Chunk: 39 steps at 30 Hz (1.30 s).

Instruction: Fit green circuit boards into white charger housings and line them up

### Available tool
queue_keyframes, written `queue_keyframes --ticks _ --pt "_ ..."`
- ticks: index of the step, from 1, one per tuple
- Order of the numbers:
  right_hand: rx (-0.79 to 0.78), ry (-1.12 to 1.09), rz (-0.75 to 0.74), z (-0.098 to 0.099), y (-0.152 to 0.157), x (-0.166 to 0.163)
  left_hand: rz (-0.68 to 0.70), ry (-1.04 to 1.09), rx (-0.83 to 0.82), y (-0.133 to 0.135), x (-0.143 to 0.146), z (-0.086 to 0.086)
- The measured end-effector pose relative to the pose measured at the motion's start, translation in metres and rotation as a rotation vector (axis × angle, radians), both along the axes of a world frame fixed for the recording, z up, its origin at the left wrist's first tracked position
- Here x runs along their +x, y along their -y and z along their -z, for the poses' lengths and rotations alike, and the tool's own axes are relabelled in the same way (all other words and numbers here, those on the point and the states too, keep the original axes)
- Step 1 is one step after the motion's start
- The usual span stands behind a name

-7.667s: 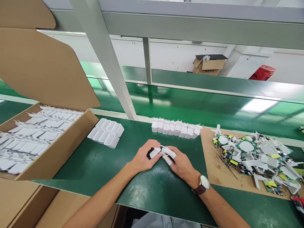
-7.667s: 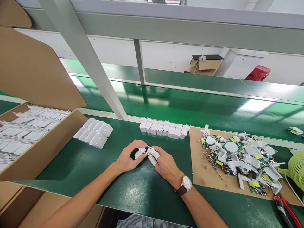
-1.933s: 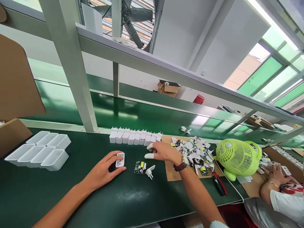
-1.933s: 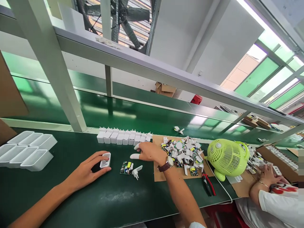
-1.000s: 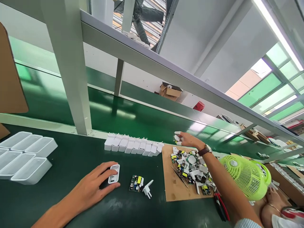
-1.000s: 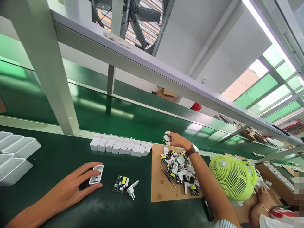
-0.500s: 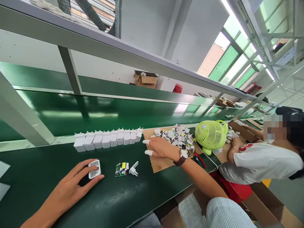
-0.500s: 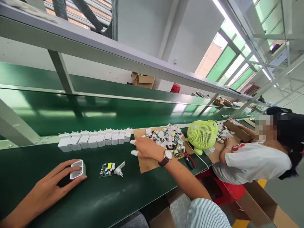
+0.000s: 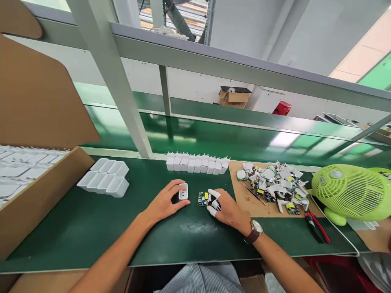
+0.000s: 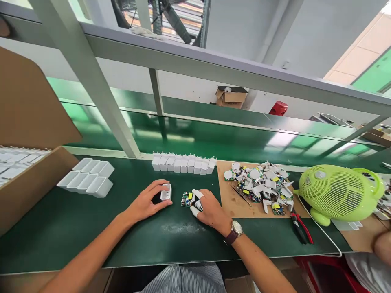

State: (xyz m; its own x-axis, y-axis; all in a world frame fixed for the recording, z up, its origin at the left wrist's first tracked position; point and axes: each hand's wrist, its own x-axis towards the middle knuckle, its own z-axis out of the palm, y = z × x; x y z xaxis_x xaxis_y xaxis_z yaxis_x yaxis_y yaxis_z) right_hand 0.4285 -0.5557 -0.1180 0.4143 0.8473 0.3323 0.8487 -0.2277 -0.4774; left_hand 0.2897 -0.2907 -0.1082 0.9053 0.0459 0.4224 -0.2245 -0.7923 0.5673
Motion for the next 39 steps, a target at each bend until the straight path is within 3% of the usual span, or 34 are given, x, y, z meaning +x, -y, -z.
queue_keyframes --ticks 6,9,13,21,39 --pt "0.285 -0.057 -0.014 -0.021 -0.026 0.008 -0.06 -0.112 -0.112 0.001 -0.003 0.002" --pt "0.36 -0.024 -0.081 -0.033 -0.042 0.009 -0.083 -0.113 -0.129 0.001 -0.003 0.007" --pt "0.414 0.112 -0.142 -0.031 -0.052 0.003 -0.099 0.005 -0.125 0.003 -0.003 0.011" --pt "0.39 0.191 -0.102 -0.014 -0.046 -0.007 -0.07 0.099 -0.044 0.006 0.001 0.011" --pt "0.339 0.22 -0.065 -0.017 -0.052 -0.013 -0.057 0.119 0.051 0.008 0.002 0.008"
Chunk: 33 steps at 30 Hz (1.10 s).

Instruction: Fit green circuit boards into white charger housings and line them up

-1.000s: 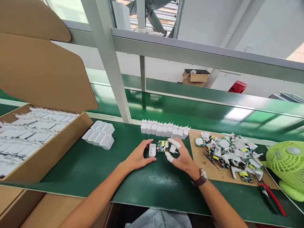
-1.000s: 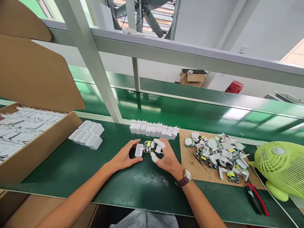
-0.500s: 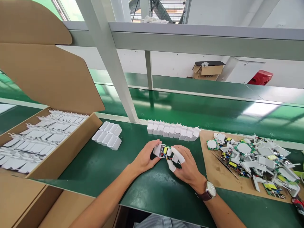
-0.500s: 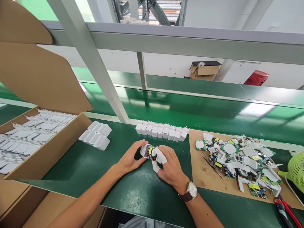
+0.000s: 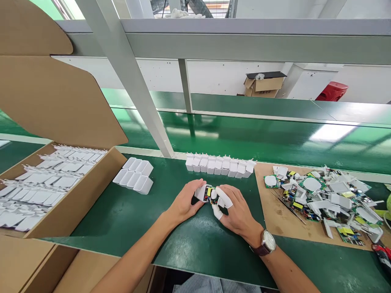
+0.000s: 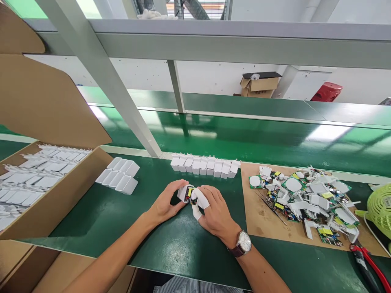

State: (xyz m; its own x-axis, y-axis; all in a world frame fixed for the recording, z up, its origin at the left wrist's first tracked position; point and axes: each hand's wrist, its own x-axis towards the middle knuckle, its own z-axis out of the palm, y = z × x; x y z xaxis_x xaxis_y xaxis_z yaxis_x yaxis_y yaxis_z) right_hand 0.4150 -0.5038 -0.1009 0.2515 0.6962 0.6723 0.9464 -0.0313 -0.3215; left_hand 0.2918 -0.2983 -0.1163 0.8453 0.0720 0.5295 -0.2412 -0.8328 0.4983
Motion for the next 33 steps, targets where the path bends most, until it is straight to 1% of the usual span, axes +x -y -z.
queue_keyframes --ticks 10,16,25,28,33 --pt "0.0 0.018 0.029 -0.007 0.0 -0.001 -0.001 0.005 -0.003 0.0 0.0 0.006" --pt "0.007 0.018 0.036 -0.006 0.0 -0.001 -0.018 0.006 -0.012 0.0 0.001 0.008" --pt "0.003 -0.006 0.037 -0.005 0.0 -0.001 -0.015 -0.047 -0.062 -0.002 0.0 0.014" --pt "0.0 -0.019 0.038 -0.003 -0.001 -0.001 -0.014 -0.039 -0.053 -0.001 0.0 0.013" --pt "-0.002 -0.032 0.014 0.003 -0.002 -0.001 -0.009 0.004 -0.001 0.004 0.001 0.006"
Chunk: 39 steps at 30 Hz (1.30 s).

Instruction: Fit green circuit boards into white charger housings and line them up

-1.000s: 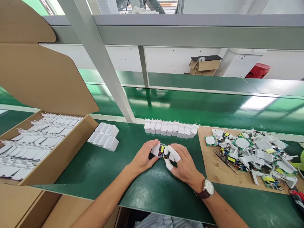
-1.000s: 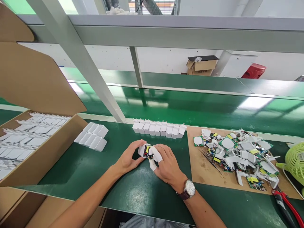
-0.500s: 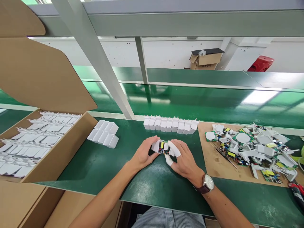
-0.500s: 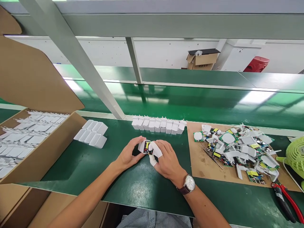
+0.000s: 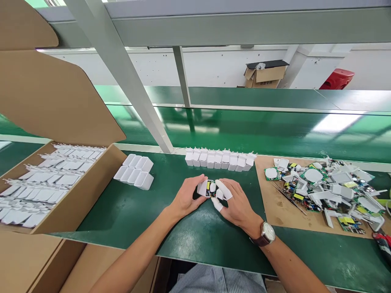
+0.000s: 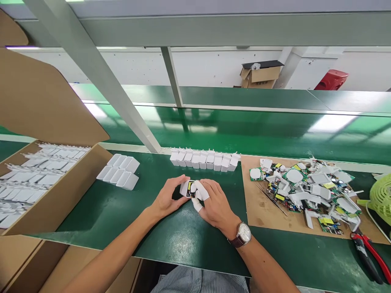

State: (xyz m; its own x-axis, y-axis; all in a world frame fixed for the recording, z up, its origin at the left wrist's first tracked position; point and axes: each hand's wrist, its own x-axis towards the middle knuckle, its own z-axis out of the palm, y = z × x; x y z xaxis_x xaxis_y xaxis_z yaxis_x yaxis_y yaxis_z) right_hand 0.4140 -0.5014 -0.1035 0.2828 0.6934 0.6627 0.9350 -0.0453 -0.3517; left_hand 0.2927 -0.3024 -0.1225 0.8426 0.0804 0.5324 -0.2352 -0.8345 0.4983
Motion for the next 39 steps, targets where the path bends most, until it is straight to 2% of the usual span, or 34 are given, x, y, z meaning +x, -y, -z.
queue_keyframes --ticks 3,7,9,14,19,24,29,32,39 --pt "0.023 -0.024 -0.044 0.0 0.002 0.002 0.063 -0.09 -0.083 0.004 0.0 -0.002" --pt "0.076 -0.228 -0.125 0.0 0.007 0.006 0.206 -0.207 -0.382 0.006 0.0 0.001" --pt "0.085 -0.323 -0.139 0.002 0.008 0.007 0.213 -0.193 -0.498 0.006 0.001 0.003" --pt "-0.08 -0.29 -0.205 0.019 -0.001 0.007 0.179 -0.223 -0.613 0.005 -0.002 0.0" --pt "-0.164 -0.23 -0.201 0.028 -0.004 0.008 0.213 -0.207 -0.559 0.005 -0.006 -0.006" --pt "-0.103 -0.204 -0.136 0.03 -0.001 0.009 0.173 -0.165 -0.43 0.006 -0.007 -0.007" --pt "-0.083 -0.199 -0.165 0.026 -0.005 0.008 0.136 -0.209 -0.406 0.007 -0.005 -0.008" --pt "-0.055 -0.246 -0.127 0.021 -0.005 0.008 0.151 -0.137 -0.391 0.006 -0.005 -0.009" --pt "-0.188 -0.213 -0.156 0.026 -0.005 0.007 0.182 -0.005 -0.215 0.005 0.0 -0.013"
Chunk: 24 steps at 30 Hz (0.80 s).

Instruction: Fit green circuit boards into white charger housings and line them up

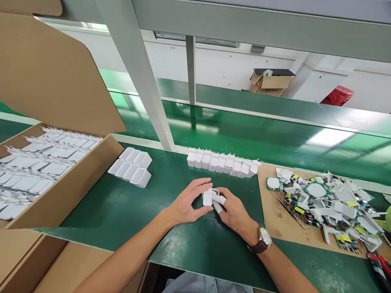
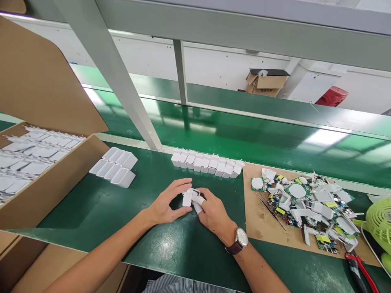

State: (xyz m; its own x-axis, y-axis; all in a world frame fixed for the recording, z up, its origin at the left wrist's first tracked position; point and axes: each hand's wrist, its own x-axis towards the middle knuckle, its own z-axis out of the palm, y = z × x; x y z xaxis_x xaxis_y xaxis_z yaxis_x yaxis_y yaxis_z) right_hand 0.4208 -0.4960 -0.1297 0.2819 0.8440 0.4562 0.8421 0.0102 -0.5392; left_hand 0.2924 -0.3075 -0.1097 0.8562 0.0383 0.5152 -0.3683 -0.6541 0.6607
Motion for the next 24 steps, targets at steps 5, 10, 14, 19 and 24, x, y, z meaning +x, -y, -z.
queue_keyframes --ticks 5,10,14,19,24 --pt "-0.076 0.021 0.064 -0.003 -0.004 -0.004 -0.044 -0.054 -0.061 0.002 -0.001 -0.004" --pt "-0.053 -0.096 0.055 -0.006 -0.004 0.001 -0.049 -0.129 -0.094 0.001 -0.003 -0.009" --pt "-0.006 -0.124 0.075 -0.002 0.0 0.003 -0.044 -0.135 -0.107 0.0 -0.003 -0.006" --pt "0.017 -0.158 0.09 0.001 0.007 0.006 -0.041 -0.139 -0.118 -0.001 -0.003 -0.003" --pt "0.085 -0.299 0.008 -0.001 0.006 0.008 -0.028 -0.146 -0.117 -0.003 -0.002 -0.002"
